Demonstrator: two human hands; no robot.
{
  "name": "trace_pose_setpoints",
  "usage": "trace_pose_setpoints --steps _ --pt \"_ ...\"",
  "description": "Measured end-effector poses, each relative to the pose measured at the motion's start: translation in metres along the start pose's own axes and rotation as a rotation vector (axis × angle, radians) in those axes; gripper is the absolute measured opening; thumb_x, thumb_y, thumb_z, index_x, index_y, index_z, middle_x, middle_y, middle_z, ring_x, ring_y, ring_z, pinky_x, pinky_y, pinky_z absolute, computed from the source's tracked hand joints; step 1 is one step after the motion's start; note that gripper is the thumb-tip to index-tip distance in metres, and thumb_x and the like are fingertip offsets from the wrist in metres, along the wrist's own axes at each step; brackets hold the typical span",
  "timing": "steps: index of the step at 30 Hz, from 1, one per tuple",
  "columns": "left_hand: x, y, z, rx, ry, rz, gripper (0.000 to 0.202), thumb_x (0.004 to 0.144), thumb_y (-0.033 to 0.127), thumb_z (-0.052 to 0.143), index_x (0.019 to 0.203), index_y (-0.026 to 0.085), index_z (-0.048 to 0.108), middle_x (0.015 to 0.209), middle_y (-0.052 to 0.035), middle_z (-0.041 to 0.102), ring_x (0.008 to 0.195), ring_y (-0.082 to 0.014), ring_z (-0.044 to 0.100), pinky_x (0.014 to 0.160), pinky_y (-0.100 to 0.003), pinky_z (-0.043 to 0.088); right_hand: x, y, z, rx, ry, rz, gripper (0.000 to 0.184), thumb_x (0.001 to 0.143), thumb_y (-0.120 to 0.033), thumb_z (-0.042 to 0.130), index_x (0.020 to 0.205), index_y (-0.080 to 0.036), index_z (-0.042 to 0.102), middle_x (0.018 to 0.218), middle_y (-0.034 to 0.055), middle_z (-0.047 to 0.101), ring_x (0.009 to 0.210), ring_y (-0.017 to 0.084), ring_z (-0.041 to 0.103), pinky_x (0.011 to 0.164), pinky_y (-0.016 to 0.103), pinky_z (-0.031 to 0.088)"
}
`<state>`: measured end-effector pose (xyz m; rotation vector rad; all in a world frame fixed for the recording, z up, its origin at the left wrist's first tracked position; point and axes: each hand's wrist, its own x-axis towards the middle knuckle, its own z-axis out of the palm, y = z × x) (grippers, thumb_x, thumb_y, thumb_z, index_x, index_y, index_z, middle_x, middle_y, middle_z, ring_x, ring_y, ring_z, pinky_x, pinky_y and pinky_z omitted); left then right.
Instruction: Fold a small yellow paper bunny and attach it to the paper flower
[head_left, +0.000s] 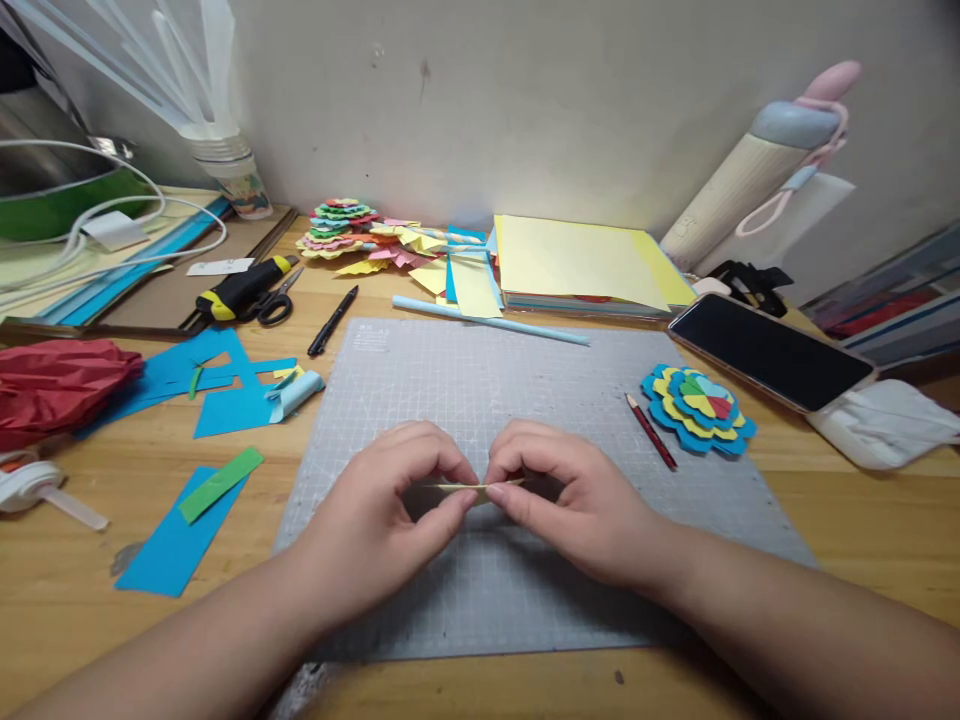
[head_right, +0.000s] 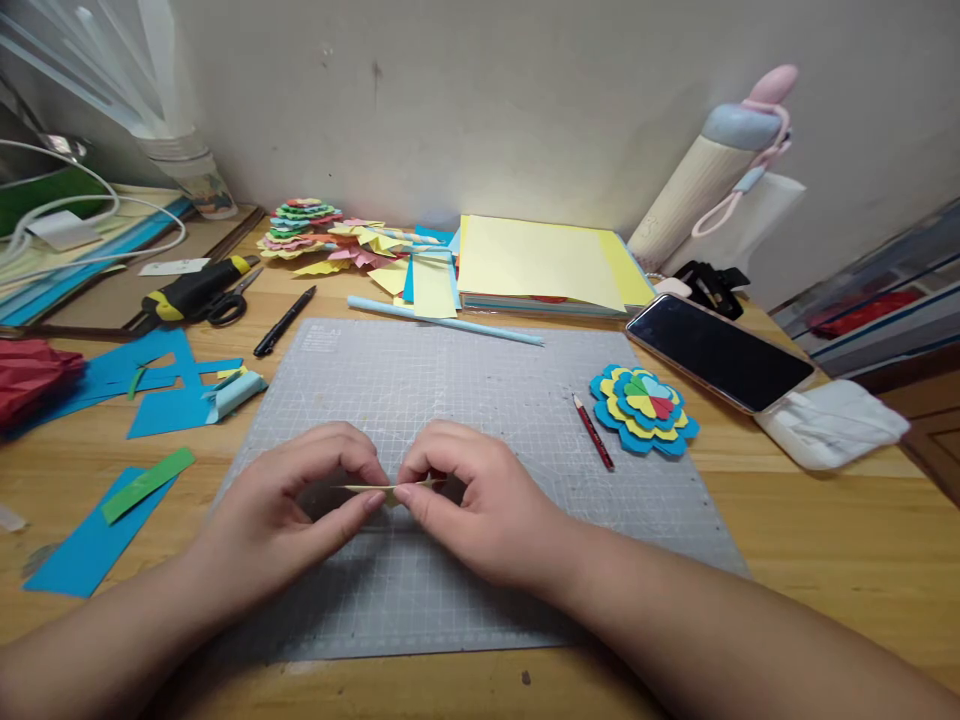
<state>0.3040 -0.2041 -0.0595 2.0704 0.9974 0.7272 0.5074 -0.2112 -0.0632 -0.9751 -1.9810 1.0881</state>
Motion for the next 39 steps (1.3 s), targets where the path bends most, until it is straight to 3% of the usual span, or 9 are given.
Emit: trace_pose_setpoints --steps 5,9,14,21,31,39 --pt "-0.003 -0.001 0.000 0.265 0.051 0.209 0.010 0.087 0.010 0.054 0.086 0.020 0.057 0.085 0.0007 0.061 0.083 -0.0144 0.054 0.074 -0.031 0.039 -0.001 0.006 0.000 -0.286 0.023 -0.194 0.008 0.090 -0.015 0.055 0.090 -0.018 0.062 0.088 0.0041 0.062 0.083 0.016 0.055 0.075 0.032 0.043" --pt "-0.006 -0.004 0.005 0.507 0.026 0.276 0.014 0.092 0.013 0.048 0.081 0.018 0.057 0.082 -0.0018 0.061 0.077 -0.0173 0.050 0.069 -0.034 0.036 -0.002 0.010 -0.001 -0.581 0.008 -0.311 0.015 0.093 -0.014 0.050 0.089 -0.017 0.063 0.090 0.0045 0.065 0.084 0.017 0.052 0.074 0.034 0.037" --pt "-0.010 -0.006 0.012 0.671 -0.057 0.280 0.023 0.095 0.013 0.043 0.076 0.018 0.056 0.076 -0.0013 0.060 0.073 -0.0178 0.049 0.069 -0.034 0.035 -0.003 0.011 -0.001 -0.779 -0.099 -0.329 0.025 0.098 -0.016 0.043 0.089 -0.017 0.067 0.090 0.0044 0.065 0.084 0.018 0.051 0.074 0.035 0.033" --pt "-0.012 -0.002 0.006 0.817 -0.209 0.306 0.016 0.093 0.014 0.051 0.080 0.018 0.060 0.076 -0.0011 0.060 0.072 -0.0203 0.051 0.071 -0.037 0.034 -0.013 0.003 0.001 -0.924 -0.272 -0.317 0.019 0.096 -0.017 0.047 0.097 -0.014 0.065 0.087 0.0041 0.063 0.078 0.019 0.049 0.071 0.036 0.032" --pt "-0.003 -0.005 -0.009 0.507 -0.302 0.111 0.014 0.088 0.017 0.054 0.080 0.021 0.065 0.075 0.0011 0.063 0.076 -0.0177 0.055 0.074 -0.035 0.034 -0.015 -0.002 0.001 -0.854 -0.332 -0.308 0.020 0.095 -0.015 0.046 0.106 -0.014 0.064 0.094 0.0054 0.065 0.088 0.020 0.051 0.076 0.038 0.035" --pt "-0.001 -0.008 -0.009 0.318 -0.214 -0.142 0.011 0.083 0.019 0.061 0.076 0.025 0.068 0.084 0.0019 0.062 0.084 -0.0179 0.056 0.081 -0.037 0.035 -0.014 -0.002 0.002 -0.782 -0.392 -0.263 0.021 0.094 -0.014 0.046 0.106 -0.012 0.064 0.092 0.0040 0.064 0.081 0.019 0.048 0.076 0.036 0.037"
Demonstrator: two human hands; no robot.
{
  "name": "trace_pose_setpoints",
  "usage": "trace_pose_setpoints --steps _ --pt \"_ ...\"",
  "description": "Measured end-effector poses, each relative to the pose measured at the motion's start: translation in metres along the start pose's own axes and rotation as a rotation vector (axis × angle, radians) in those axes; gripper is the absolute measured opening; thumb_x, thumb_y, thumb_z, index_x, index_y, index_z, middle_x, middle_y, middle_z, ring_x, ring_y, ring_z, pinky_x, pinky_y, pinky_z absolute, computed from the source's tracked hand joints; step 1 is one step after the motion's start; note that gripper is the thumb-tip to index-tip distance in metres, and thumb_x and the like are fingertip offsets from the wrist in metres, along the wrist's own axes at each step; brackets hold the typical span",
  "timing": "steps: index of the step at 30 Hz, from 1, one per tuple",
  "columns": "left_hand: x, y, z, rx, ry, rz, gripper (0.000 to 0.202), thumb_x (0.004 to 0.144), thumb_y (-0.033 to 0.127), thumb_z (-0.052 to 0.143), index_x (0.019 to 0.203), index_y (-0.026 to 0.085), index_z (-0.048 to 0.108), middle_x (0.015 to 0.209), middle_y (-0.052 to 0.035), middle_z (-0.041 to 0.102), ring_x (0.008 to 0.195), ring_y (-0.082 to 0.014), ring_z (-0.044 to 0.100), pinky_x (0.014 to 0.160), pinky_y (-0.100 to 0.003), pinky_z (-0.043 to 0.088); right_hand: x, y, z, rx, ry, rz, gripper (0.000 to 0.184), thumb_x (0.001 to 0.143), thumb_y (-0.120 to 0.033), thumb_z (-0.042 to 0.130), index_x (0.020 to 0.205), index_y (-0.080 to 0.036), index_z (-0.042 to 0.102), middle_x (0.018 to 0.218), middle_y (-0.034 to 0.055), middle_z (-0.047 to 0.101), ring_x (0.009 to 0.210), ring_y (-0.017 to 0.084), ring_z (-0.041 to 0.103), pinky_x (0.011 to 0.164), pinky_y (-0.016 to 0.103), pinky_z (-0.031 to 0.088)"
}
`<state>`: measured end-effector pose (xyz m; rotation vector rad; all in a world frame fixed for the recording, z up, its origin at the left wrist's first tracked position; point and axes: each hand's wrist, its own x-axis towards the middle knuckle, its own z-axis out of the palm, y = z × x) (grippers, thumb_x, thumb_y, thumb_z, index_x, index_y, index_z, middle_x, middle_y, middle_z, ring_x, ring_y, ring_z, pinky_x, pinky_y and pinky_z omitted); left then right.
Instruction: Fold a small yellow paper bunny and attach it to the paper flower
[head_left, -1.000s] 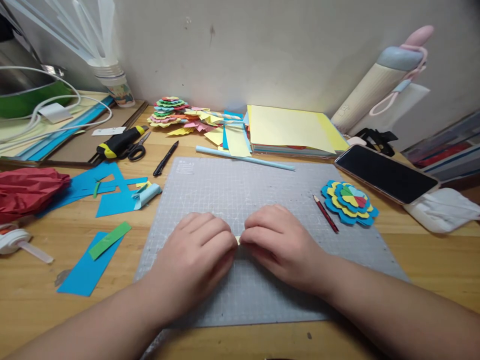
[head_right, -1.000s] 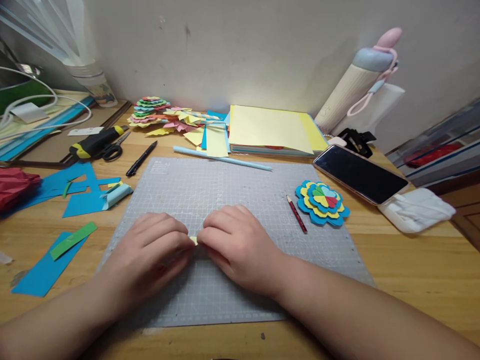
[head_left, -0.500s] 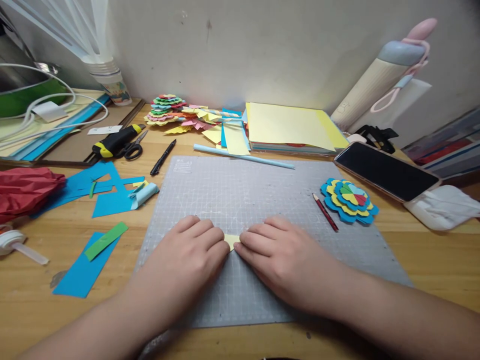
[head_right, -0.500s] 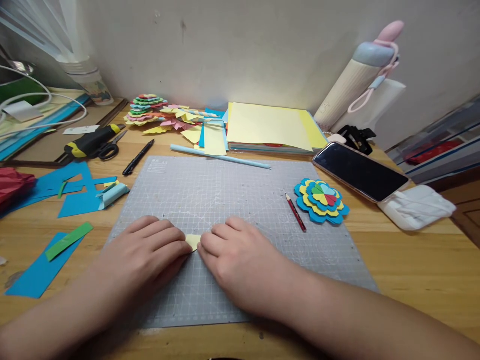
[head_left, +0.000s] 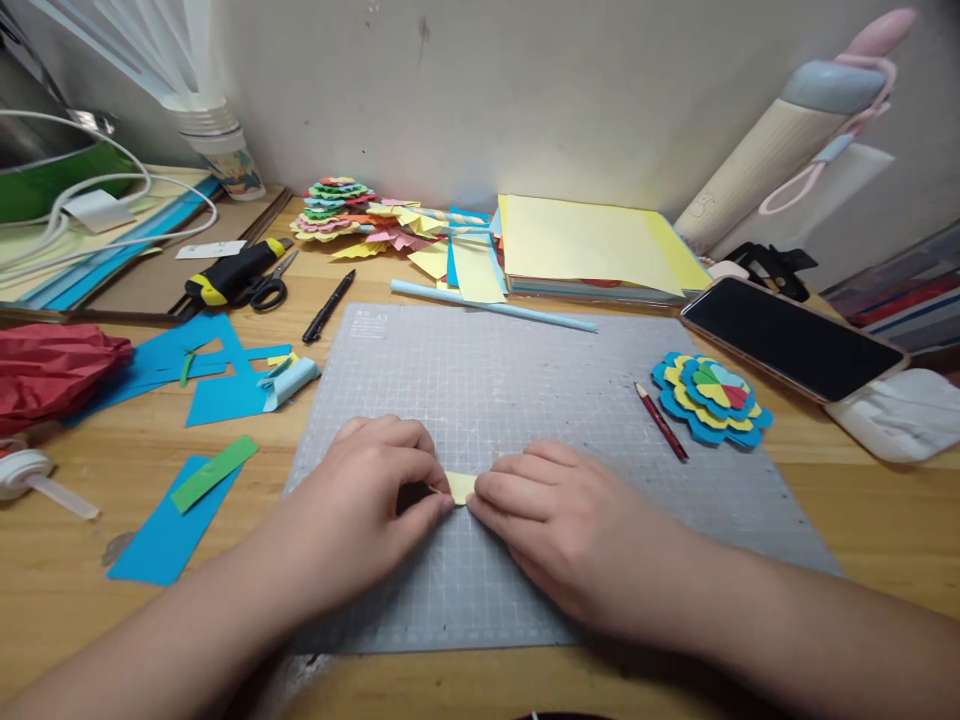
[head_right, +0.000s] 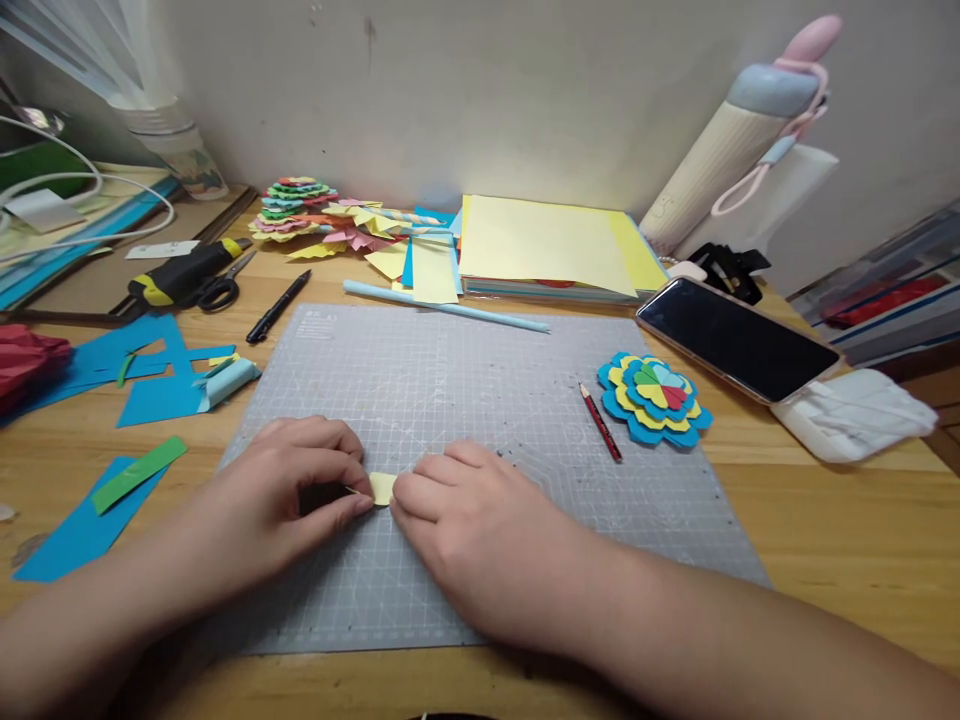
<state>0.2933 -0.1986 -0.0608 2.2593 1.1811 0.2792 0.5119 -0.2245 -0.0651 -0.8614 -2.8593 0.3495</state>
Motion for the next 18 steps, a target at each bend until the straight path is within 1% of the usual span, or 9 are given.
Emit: trace_pose_setpoints --steps 3,6,9,14,18 --pt "0.0014 0.0001 0.0006 -0.001 0.008 -0.030 0.011 0.083 0.021 0.061 0.075 0.024 0.067 0.086 0.0011 0.061 0.087 -0.0193 0.054 0.081 -0.038 0.035 0.0006 0.0002 -0.0006 0.015 0.010 0.002 0.024 0.095 -0.014 0.044 0.110 -0.012 0.063 0.092 0.0043 0.064 0.081 0.018 0.049 0.078 0.036 0.037" --pt "0.0015 -0.0001 -0.0003 0.010 -0.006 0.000 0.010 0.084 0.023 0.061 0.076 0.025 0.067 0.085 0.0016 0.059 0.087 -0.0195 0.053 0.081 -0.039 0.034 0.0012 0.0001 -0.0005 0.010 0.016 -0.013 0.025 0.096 -0.015 0.043 0.112 -0.012 0.062 0.091 0.0047 0.064 0.081 0.019 0.050 0.078 0.036 0.036" --pt "0.0007 -0.0004 -0.0020 0.021 -0.011 0.037 0.010 0.083 0.024 0.062 0.076 0.027 0.068 0.083 0.0023 0.058 0.086 -0.0190 0.053 0.082 -0.040 0.032 0.0013 0.0004 0.0000 -0.012 0.005 -0.024 0.023 0.095 -0.014 0.045 0.108 -0.012 0.063 0.090 0.0048 0.064 0.081 0.019 0.049 0.078 0.036 0.035" --pt "-0.0001 -0.0003 -0.0021 0.056 -0.011 0.068 0.010 0.080 0.019 0.063 0.076 0.027 0.067 0.083 0.0032 0.059 0.086 -0.0184 0.053 0.082 -0.039 0.030 0.0006 0.0010 0.0005 -0.007 -0.013 -0.022 0.020 0.095 -0.013 0.045 0.102 -0.012 0.064 0.089 0.0035 0.064 0.080 0.018 0.048 0.079 0.036 0.035" --pt "0.0000 0.0004 -0.0003 0.058 -0.024 0.028 0.006 0.081 0.025 0.063 0.076 0.026 0.066 0.085 0.0029 0.060 0.087 -0.0192 0.053 0.082 -0.039 0.031 0.0013 0.0011 0.0002 -0.038 0.000 -0.035 0.019 0.094 -0.014 0.047 0.101 -0.012 0.064 0.089 0.0027 0.064 0.080 0.019 0.048 0.078 0.037 0.034"
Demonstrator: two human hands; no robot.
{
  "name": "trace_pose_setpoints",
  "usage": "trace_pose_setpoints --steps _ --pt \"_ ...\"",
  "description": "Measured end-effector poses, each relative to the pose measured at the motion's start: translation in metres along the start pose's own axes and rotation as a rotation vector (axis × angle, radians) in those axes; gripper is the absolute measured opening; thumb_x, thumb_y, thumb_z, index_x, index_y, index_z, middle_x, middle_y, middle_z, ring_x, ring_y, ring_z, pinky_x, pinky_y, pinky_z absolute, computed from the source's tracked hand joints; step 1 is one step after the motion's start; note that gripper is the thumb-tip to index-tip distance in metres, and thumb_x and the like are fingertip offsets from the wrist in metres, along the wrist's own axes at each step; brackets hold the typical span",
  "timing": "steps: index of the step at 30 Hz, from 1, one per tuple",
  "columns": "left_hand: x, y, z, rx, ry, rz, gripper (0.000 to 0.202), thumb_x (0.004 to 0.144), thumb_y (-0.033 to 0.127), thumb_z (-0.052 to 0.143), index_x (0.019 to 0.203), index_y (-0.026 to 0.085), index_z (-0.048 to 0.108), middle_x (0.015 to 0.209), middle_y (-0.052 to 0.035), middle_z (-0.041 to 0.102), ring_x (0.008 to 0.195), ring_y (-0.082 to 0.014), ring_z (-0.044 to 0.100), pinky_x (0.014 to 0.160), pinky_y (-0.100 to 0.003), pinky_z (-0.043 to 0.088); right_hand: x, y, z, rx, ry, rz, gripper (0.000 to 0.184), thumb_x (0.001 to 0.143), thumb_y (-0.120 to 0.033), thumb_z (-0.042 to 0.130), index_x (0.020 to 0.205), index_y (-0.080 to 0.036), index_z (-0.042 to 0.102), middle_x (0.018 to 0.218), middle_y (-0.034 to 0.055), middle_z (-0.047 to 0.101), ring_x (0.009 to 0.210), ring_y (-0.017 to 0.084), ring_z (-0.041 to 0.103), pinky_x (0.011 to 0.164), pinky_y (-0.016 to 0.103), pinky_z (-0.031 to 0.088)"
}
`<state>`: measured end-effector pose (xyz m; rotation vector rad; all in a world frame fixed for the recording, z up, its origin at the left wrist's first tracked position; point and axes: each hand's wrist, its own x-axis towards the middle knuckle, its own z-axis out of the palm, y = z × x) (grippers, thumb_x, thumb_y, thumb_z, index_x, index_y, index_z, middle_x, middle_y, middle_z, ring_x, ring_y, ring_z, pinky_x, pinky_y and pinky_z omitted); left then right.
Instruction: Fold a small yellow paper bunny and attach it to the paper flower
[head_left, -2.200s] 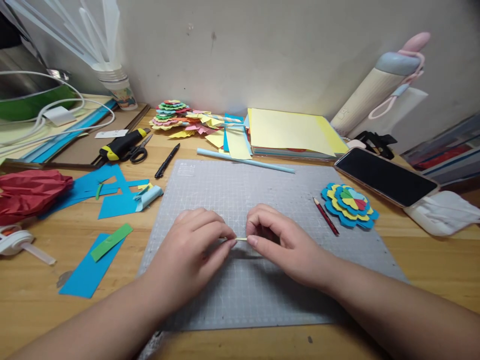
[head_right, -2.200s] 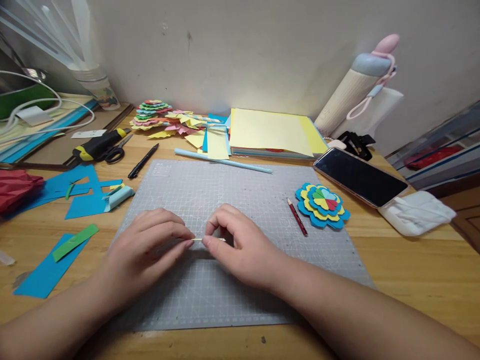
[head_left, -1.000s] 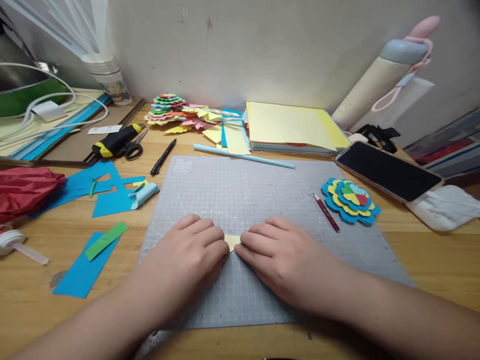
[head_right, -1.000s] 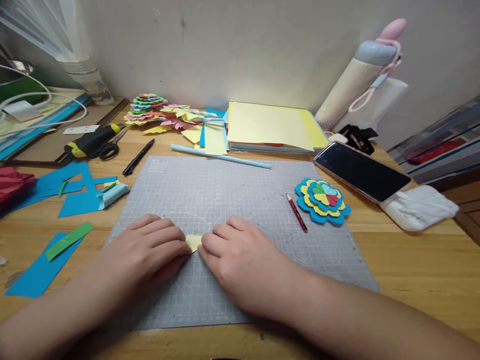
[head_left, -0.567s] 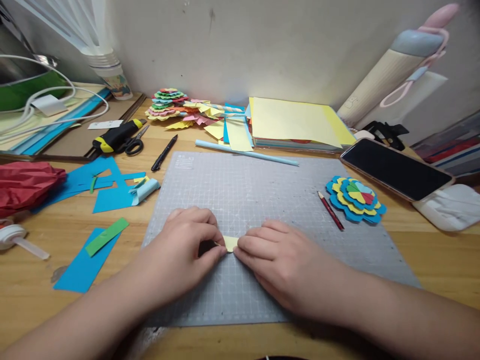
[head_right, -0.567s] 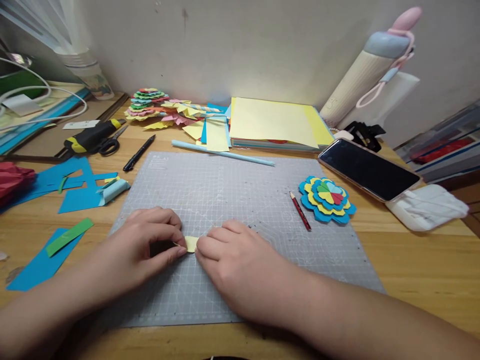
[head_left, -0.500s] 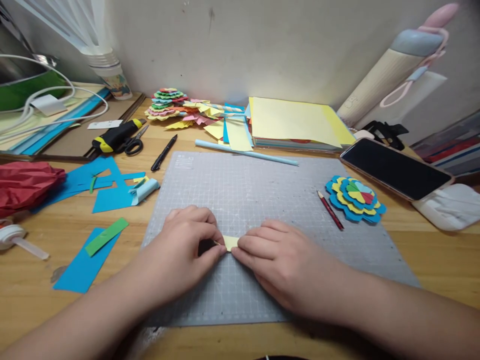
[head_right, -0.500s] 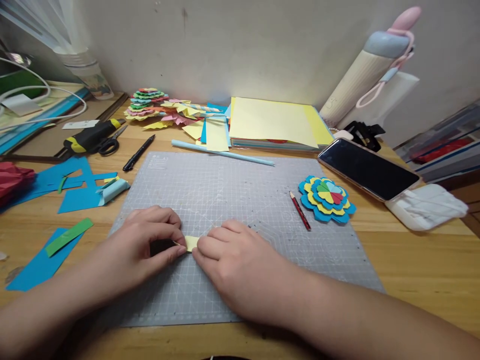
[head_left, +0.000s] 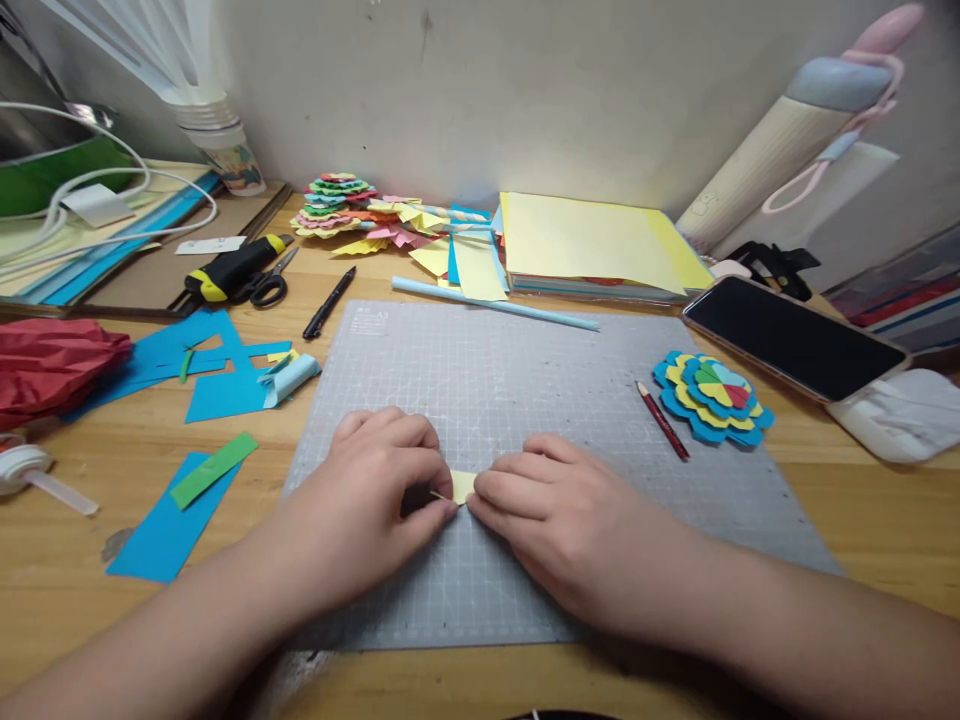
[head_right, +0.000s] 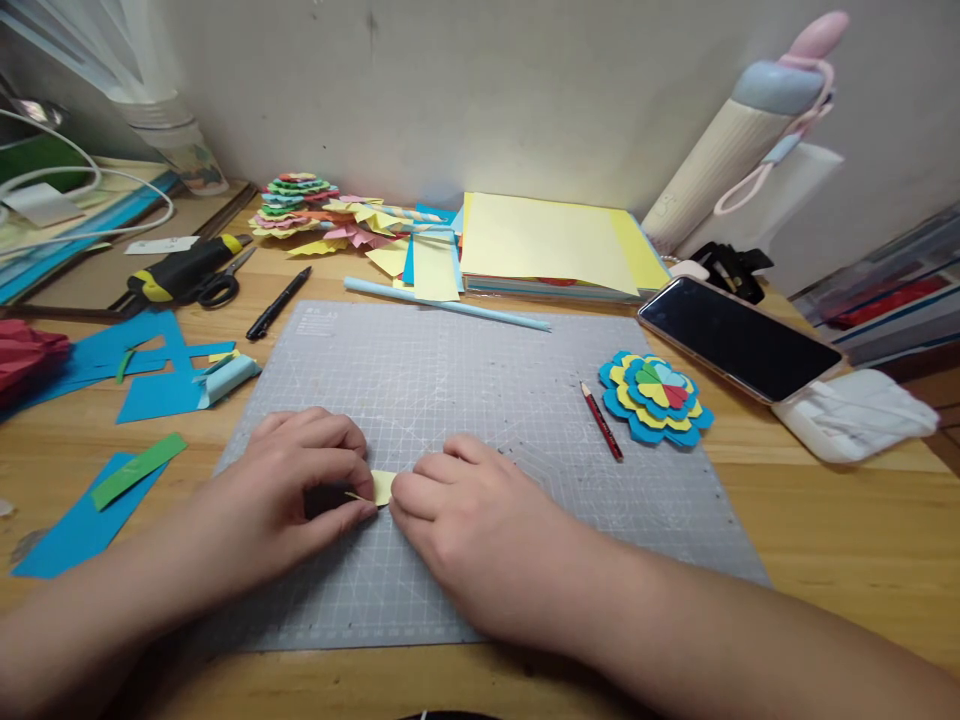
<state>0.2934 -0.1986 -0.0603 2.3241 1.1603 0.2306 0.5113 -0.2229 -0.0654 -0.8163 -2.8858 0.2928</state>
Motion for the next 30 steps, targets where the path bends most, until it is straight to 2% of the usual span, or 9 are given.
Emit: trace_pose_setpoints --steps 6,12,23,30 --pt "0.0025 0.0038 0.0040 -0.013 0.038 -0.122 0.007 0.082 0.026 0.060 0.076 0.024 0.064 0.085 0.0019 0.060 0.090 -0.0212 0.052 0.081 -0.040 0.031 0.0012 0.0002 -0.0004 -0.024 0.013 -0.014 0.020 0.094 -0.013 0.048 0.104 -0.011 0.065 0.092 0.0032 0.064 0.081 0.019 0.047 0.078 0.037 0.034" --pt "0.0034 0.0060 0.0060 0.002 0.063 -0.170 0.007 0.081 0.025 0.058 0.076 0.023 0.062 0.084 0.0009 0.060 0.089 -0.0225 0.052 0.078 -0.040 0.031 0.0009 0.0004 0.0001 -0.025 0.023 -0.020 0.021 0.094 -0.013 0.048 0.106 -0.011 0.065 0.091 0.0034 0.065 0.081 0.019 0.049 0.079 0.038 0.034" --pt "0.0037 0.0036 0.0092 -0.004 0.090 -0.194 0.005 0.079 0.025 0.060 0.075 0.023 0.062 0.084 0.0012 0.060 0.088 -0.0223 0.053 0.079 -0.041 0.032 -0.0010 -0.0043 0.0008 -0.031 0.068 -0.014 0.028 0.095 -0.015 0.046 0.118 -0.009 0.061 0.093 0.0042 0.066 0.086 0.020 0.053 0.087 0.041 0.032" --pt "0.0052 0.0009 0.0056 -0.026 0.080 -0.201 0.009 0.083 0.026 0.060 0.075 0.024 0.063 0.084 0.0017 0.061 0.088 -0.0212 0.055 0.080 -0.040 0.035 -0.0003 -0.0089 0.0015 -0.063 0.019 -0.007 0.026 0.092 -0.014 0.047 0.113 -0.008 0.063 0.095 0.0053 0.064 0.085 0.021 0.049 0.083 0.042 0.033"
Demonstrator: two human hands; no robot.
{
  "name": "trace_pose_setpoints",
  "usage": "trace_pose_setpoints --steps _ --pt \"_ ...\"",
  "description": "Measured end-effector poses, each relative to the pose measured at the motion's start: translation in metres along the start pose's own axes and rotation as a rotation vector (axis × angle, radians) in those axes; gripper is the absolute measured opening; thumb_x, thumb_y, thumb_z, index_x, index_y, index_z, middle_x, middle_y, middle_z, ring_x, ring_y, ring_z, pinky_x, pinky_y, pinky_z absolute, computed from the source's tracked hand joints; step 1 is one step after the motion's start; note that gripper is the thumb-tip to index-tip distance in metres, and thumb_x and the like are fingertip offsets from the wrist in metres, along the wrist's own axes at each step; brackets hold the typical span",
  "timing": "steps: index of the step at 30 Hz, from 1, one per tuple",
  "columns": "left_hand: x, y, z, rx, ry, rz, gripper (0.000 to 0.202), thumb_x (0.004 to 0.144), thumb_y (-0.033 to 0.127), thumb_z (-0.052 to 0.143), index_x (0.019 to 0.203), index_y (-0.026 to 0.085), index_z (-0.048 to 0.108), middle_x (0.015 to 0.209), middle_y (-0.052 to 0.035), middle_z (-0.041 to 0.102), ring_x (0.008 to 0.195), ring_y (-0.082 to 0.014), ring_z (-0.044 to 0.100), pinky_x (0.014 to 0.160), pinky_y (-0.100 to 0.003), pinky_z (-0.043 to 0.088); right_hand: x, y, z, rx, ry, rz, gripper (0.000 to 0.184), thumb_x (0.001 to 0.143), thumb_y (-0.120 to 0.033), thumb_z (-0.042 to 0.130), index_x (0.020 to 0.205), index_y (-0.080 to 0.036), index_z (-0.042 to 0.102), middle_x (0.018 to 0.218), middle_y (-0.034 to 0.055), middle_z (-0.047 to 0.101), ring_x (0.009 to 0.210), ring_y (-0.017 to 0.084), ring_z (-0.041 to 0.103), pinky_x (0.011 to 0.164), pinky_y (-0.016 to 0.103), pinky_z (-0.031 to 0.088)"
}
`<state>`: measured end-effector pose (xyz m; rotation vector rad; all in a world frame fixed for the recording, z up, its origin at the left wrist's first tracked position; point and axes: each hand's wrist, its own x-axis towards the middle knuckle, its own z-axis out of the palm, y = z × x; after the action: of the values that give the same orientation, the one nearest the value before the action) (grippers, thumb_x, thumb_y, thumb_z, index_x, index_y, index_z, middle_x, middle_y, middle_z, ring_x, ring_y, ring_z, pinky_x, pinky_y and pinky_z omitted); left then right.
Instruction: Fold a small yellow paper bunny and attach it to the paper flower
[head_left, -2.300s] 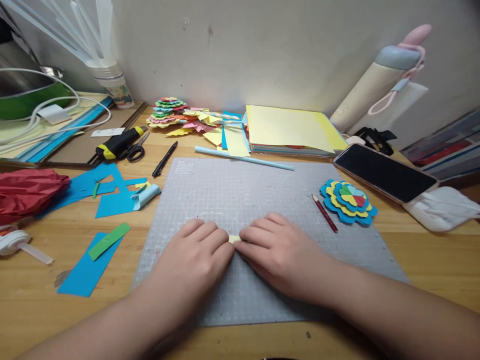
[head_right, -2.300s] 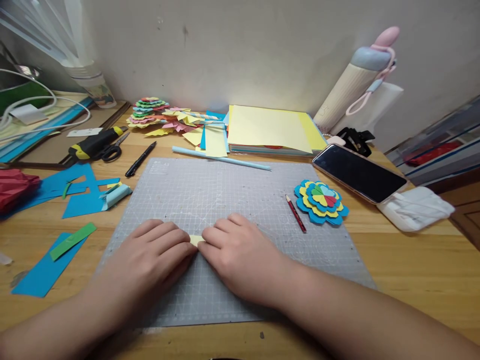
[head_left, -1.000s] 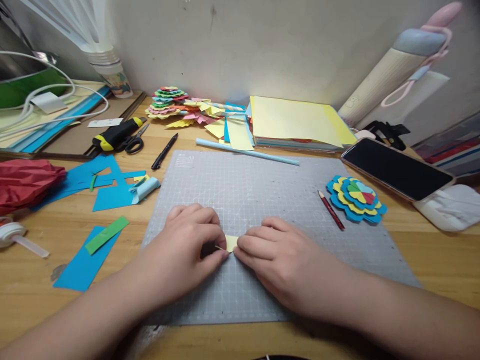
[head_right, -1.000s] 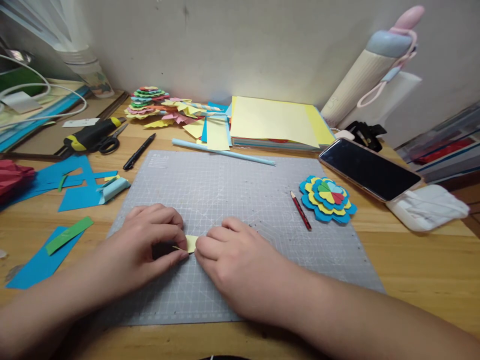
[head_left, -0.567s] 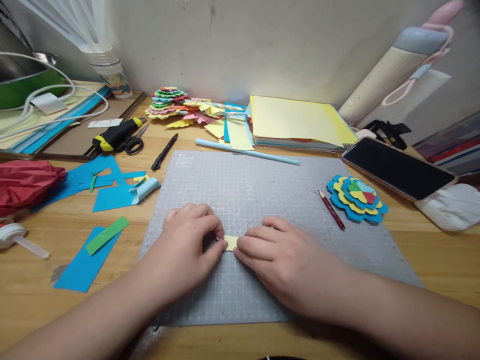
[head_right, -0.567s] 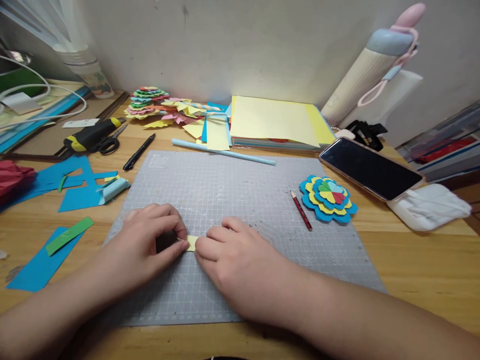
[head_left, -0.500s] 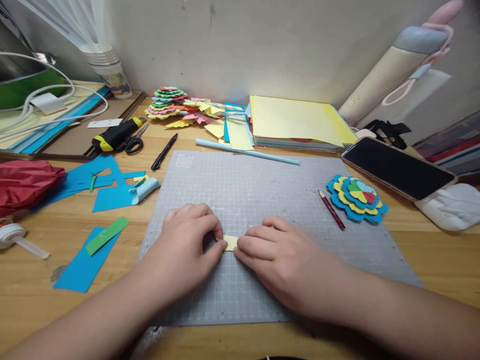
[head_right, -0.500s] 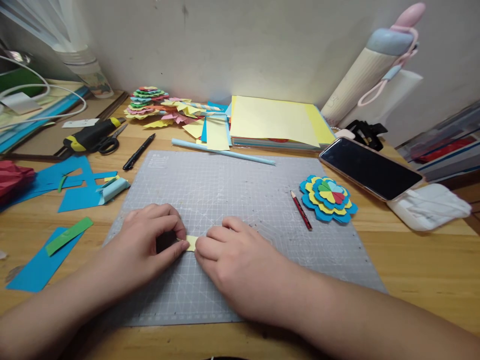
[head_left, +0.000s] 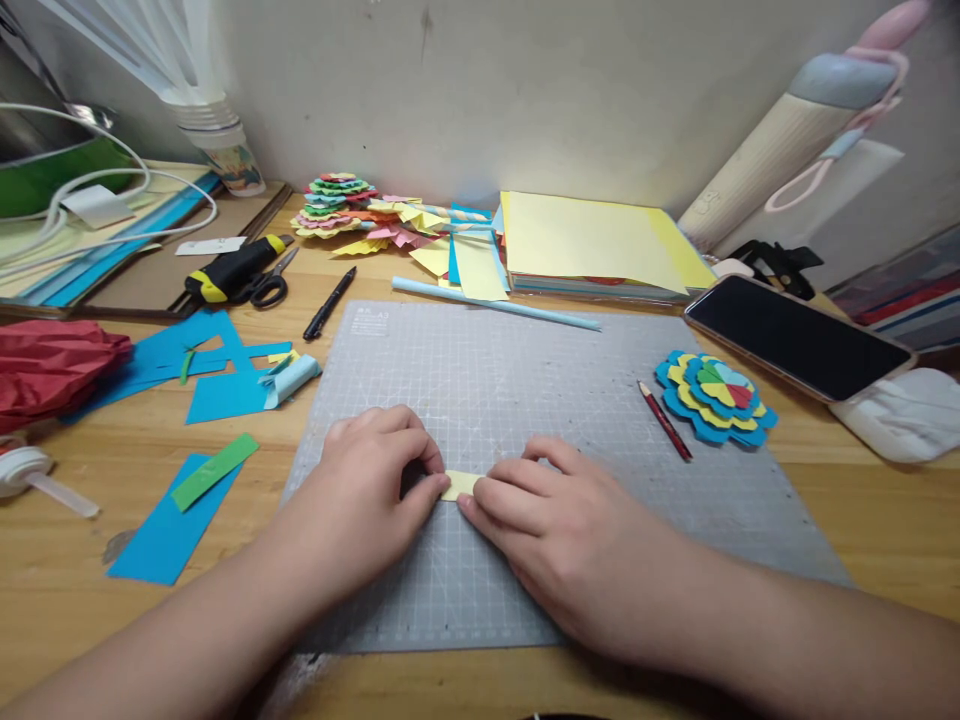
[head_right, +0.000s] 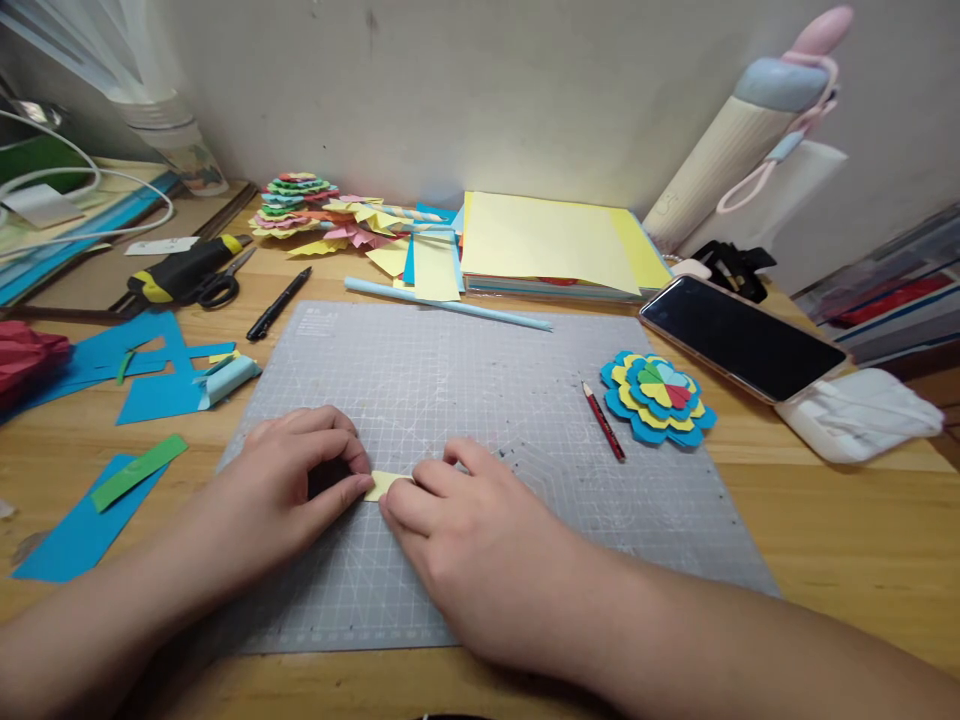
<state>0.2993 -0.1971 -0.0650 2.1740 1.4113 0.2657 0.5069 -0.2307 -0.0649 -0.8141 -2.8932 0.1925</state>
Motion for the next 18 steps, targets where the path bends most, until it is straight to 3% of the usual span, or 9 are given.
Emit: trace_pose_setpoints --steps 18 --pt "0.0049 -0.0027 -0.0025 0.014 -0.006 0.034 0.013 0.085 0.026 0.058 0.073 0.022 0.062 0.082 -0.0014 0.063 0.087 -0.0216 0.055 0.077 -0.038 0.038 0.0003 -0.0007 -0.0021 0.020 -0.035 0.006 0.023 0.092 -0.012 0.046 0.099 -0.010 0.067 0.097 0.0073 0.062 0.086 0.021 0.047 0.088 0.042 0.031"
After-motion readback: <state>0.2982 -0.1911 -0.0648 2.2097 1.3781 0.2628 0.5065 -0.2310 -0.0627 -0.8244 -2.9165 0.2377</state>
